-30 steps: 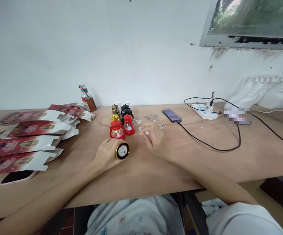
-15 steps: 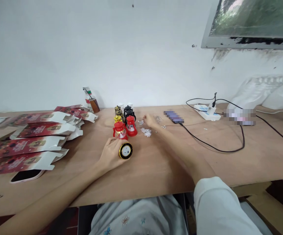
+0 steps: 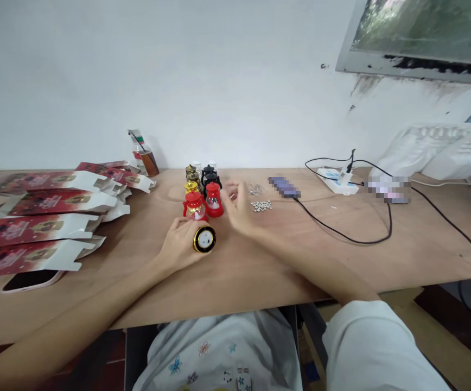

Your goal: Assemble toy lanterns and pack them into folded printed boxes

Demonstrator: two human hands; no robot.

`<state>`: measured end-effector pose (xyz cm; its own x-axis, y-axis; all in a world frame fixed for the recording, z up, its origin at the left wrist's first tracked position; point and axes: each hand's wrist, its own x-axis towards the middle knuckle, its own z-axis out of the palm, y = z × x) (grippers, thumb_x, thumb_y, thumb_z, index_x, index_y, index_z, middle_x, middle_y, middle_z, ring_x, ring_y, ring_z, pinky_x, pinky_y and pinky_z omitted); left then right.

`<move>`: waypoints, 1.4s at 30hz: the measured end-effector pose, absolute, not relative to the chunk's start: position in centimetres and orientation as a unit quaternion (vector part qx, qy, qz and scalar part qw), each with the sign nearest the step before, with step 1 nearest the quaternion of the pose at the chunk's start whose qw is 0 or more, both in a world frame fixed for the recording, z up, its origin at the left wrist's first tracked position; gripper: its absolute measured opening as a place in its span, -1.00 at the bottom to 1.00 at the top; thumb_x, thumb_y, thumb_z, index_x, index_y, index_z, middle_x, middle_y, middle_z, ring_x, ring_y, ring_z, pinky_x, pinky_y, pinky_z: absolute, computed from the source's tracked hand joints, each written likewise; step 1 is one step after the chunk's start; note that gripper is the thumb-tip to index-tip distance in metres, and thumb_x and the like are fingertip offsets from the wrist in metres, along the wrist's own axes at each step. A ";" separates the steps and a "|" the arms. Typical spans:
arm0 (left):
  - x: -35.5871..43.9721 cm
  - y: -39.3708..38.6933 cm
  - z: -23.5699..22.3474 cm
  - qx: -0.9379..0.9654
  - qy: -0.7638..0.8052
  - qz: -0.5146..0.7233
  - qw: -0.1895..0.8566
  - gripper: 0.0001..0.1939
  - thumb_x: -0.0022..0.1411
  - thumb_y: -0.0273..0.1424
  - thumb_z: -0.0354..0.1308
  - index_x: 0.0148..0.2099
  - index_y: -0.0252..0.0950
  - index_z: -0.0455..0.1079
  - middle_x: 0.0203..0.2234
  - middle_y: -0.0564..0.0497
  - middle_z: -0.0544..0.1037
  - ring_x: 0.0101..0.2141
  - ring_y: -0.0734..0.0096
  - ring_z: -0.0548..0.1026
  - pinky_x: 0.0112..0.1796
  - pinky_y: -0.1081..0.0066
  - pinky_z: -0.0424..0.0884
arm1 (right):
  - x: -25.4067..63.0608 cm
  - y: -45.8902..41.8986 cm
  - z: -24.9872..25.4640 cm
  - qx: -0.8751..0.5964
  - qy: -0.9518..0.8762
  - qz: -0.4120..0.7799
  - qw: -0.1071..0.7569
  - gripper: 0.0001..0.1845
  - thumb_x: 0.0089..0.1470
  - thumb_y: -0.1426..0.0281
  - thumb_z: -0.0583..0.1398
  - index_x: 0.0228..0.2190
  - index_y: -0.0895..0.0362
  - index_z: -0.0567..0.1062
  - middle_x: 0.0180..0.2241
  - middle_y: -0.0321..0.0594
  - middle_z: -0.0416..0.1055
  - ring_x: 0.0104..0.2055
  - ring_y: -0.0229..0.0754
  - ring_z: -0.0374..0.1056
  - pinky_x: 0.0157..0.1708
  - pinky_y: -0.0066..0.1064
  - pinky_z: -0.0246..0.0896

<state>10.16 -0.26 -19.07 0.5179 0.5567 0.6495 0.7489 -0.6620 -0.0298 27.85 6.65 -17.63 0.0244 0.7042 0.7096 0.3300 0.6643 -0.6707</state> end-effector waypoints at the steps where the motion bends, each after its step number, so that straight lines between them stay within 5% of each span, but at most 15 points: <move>1: 10.2 -0.3 -19.0 -0.856 -0.379 -0.312 0.161 -0.74 0.06 -0.34 0.12 -0.16 -0.26 0.27 -0.32 -0.01 0.57 -0.30 0.27 0.51 -0.13 0.28 0.20 | 27.8 4.7 -18.0 -0.344 -0.707 0.158 0.598 -0.82 0.19 0.26 0.07 -0.19 0.06 0.32 -0.25 -0.22 0.33 -0.26 -0.24 0.28 -0.20 -0.37 0.25; 6: 10.3 -0.5 -18.8 -0.849 -0.359 -0.333 0.197 -0.77 0.10 -0.35 0.11 -0.18 -0.28 0.26 -0.35 0.01 0.57 -0.35 0.31 0.51 -0.16 0.29 0.19 | 28.5 -0.8 -20.0 -0.295 -0.795 0.152 0.508 -0.84 0.22 0.40 0.03 -0.27 0.08 0.42 -0.18 -0.15 0.26 -0.05 -0.17 0.26 0.00 -0.25 0.18; 23: 10.5 -0.9 -19.0 -0.848 -0.371 -0.320 0.201 -0.80 0.11 -0.35 0.11 -0.19 -0.28 0.27 -0.39 0.01 0.56 -0.38 0.33 0.50 -0.19 0.29 0.19 | 28.1 -0.9 -20.6 -0.277 -0.774 0.117 0.557 -0.80 0.17 0.48 0.06 -0.28 0.07 0.48 -0.28 -0.18 0.28 -0.20 -0.21 0.29 -0.15 -0.29 0.24; 42: 10.5 -0.7 -19.5 -0.865 -0.387 -0.259 0.188 -0.81 0.06 -0.36 0.10 -0.23 -0.27 0.32 -0.38 0.01 0.57 -0.37 0.30 0.47 -0.30 0.28 0.13 | 28.0 -0.4 -21.3 -0.305 -0.782 0.239 0.489 -0.82 0.21 0.36 0.05 -0.35 0.09 0.42 -0.20 -0.16 0.30 -0.10 -0.17 0.30 -0.03 -0.25 0.20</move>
